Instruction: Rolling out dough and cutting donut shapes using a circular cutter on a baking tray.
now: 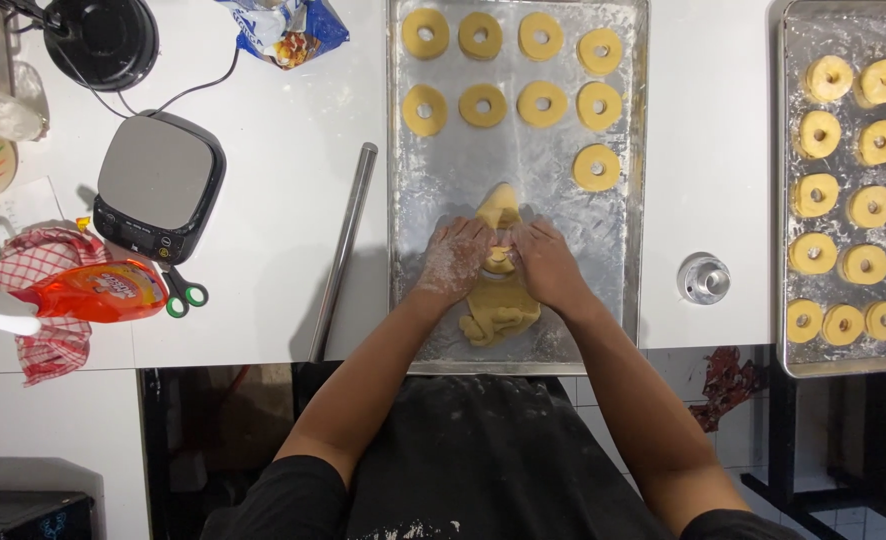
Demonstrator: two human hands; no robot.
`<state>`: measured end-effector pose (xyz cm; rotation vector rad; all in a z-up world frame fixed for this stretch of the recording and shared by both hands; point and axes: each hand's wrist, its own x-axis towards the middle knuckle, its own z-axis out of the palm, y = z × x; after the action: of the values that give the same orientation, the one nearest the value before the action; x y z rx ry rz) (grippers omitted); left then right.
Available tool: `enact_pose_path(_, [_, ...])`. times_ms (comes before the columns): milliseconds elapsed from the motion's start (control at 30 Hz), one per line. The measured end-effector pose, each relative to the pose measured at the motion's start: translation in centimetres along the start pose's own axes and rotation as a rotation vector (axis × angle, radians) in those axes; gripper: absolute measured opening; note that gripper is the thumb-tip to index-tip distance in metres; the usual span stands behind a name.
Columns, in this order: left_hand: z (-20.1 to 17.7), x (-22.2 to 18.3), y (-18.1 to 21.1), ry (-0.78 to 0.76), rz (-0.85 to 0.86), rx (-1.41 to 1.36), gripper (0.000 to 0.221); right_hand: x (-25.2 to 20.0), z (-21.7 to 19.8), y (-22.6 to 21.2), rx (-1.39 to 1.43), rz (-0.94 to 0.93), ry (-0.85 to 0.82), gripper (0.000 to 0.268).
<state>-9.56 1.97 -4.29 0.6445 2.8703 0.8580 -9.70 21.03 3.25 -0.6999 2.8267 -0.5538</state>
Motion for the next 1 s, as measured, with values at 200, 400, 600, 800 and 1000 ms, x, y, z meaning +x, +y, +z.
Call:
enact_pose_path(200, [-1.9, -1.1, 1.7, -0.167, -0.060, -0.174, 0.016, -0.4, -8.2, -5.6, 0.358, 0.010, -0.020, 0.008])
enact_pose_path(400, [-4.9, -2.0, 4.7, -0.211, -0.294, -0.373, 0.015, -1.4, -4.8, -2.1, 0.571, 0.063, -0.039, 0.012])
enact_pose_path(600, [-4.1, -1.1, 4.8, -0.096, -0.364, -0.826, 0.022, -1.3, -6.4, -2.7, 1.042, 0.390, -0.117, 0.026])
enact_pose_path(800, [-6.2, 3.3, 5.1, -0.148, -0.541, -0.802, 0.035, 0.4, -6.6, -0.7, 1.232, 0.661, -0.048, 0.034])
enact_pose_path(1000, [-7.1, 13.3, 4.0, -0.080, -0.491, -0.738, 0.037, 6.1, -8.2, 3.2, 1.106, 0.722, 0.186, 0.036])
